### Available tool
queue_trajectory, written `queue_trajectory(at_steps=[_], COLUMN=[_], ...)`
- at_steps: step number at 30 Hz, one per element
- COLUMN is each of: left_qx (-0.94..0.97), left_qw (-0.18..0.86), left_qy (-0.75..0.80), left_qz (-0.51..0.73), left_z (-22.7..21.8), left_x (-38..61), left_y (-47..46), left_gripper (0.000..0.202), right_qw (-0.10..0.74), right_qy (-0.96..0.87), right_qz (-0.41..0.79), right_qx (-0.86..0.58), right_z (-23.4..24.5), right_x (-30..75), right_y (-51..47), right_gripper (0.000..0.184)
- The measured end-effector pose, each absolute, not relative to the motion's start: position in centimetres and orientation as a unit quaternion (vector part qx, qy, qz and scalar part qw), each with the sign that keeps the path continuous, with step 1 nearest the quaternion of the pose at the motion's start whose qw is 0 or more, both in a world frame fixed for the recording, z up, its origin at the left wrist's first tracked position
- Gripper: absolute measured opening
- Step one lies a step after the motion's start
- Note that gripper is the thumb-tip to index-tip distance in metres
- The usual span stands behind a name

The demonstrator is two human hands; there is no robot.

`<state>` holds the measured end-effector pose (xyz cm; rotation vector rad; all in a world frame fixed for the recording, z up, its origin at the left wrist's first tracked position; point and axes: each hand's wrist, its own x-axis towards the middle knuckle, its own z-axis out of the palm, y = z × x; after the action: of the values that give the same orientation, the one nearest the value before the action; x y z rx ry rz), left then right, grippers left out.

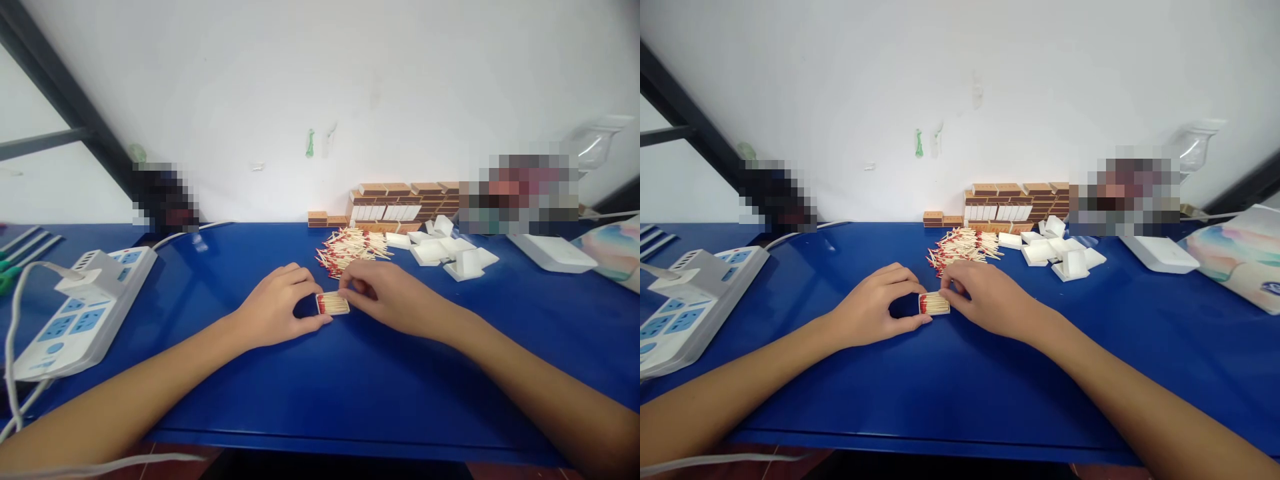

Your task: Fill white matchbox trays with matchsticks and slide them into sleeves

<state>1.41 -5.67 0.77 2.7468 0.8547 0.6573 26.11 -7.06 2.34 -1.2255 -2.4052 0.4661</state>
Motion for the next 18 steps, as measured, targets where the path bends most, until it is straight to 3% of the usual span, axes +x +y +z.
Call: queue_trajectory(at_steps=[5,18], left_qx=[0.924,0.927], left_qw=[0.089,0.092], left_qy=[0.268,0.298], left_qz=[0.257,0.209], left_z=[0.8,0.9], left_x=[1.5,1.3], left_y=[-5.9,-5.6], left_gripper=[0.030,0.032], right_qw=[0.210,0.200], right_qy=[-0.839,-0.866], right_qz=[0.112,0.176], right_qx=[-0.489,-0.424], right_z=[1.1,2.0], right_x=[26.6,26.1], right_y=[-5.5,-7.0], right_gripper=[0.015,0.011])
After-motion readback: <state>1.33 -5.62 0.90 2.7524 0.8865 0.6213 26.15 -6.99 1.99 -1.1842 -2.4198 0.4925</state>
